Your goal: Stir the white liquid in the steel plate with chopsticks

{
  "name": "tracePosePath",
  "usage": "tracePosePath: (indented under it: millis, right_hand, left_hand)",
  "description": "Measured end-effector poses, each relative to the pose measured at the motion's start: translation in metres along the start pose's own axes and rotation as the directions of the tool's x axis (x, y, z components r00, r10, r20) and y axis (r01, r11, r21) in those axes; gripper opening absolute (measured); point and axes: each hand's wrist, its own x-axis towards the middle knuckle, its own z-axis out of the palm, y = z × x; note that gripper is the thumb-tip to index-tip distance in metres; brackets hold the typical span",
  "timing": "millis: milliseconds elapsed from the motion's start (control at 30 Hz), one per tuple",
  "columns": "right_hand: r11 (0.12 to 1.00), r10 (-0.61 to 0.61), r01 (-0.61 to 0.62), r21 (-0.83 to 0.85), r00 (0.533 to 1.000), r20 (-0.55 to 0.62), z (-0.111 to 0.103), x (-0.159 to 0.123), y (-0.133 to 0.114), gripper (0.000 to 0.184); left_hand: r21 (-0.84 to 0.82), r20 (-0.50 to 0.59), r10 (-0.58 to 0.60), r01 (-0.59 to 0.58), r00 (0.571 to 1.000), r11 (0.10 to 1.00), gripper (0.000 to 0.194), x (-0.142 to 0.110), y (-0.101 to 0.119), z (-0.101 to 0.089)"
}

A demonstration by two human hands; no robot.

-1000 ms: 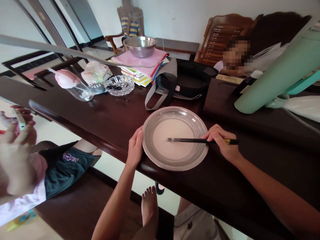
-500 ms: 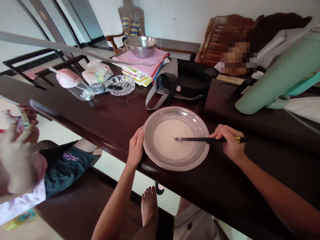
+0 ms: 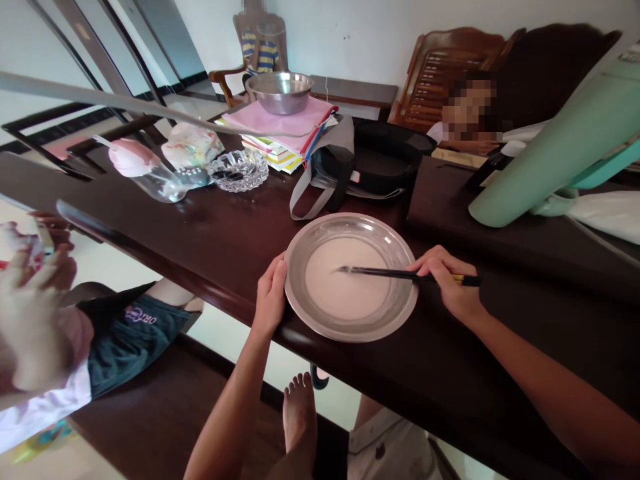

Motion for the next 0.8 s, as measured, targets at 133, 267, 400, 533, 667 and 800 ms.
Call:
tracePosePath:
  millis: [133, 267, 400, 533, 667, 800]
  right_hand:
    - [0.996, 0.010, -0.005, 0.089, 0.998, -0.063, -0.0010, -0.0005, 0.0014, 0.038]
    - [1.000, -0.025, 0.024, 0.007, 0.998, 0.055, 0.0009, -0.0011, 0.0017, 0.032]
    - [0.998, 0.007, 0.000, 0.061, 0.994, -0.108, 0.0017, 0.0001, 0.0028, 0.036]
    - [0.998, -0.025, 0.025, 0.061, 1.000, -0.008, 0.0015, -0.0003, 0.0023, 0.035]
    - [1.000, 0.000, 0.000, 0.000, 0.998, -0.055, 0.0006, -0.0003, 0.0019, 0.033]
    - [0.994, -0.007, 0.011, 0.104, 0.999, -0.036, 0.0009, -0.0016, 0.0010, 0.037]
  left_hand:
    - [-0.002, 0.007, 0.002, -0.002, 1.000, 1.000, 0.049, 0.0001, 0.0003, 0.0001]
    - [-0.006, 0.000, 0.008, -0.008, 1.000, 1.000, 0.048, 0.0003, -0.0006, -0.0004]
    - [-0.001, 0.001, 0.004, -0.004, 1.000, 1.000, 0.050, 0.0001, -0.0010, -0.0005]
    - [-0.001, 0.004, 0.006, -0.006, 1.000, 1.000, 0.050, 0.0005, -0.0022, -0.0005]
    - [0.003, 0.003, 0.007, -0.007, 1.000, 1.000, 0.051, 0.0011, -0.0033, -0.0008]
    - [0.002, 0.009, 0.007, -0.007, 1.000, 1.000, 0.051, 0.0012, -0.0028, -0.0008]
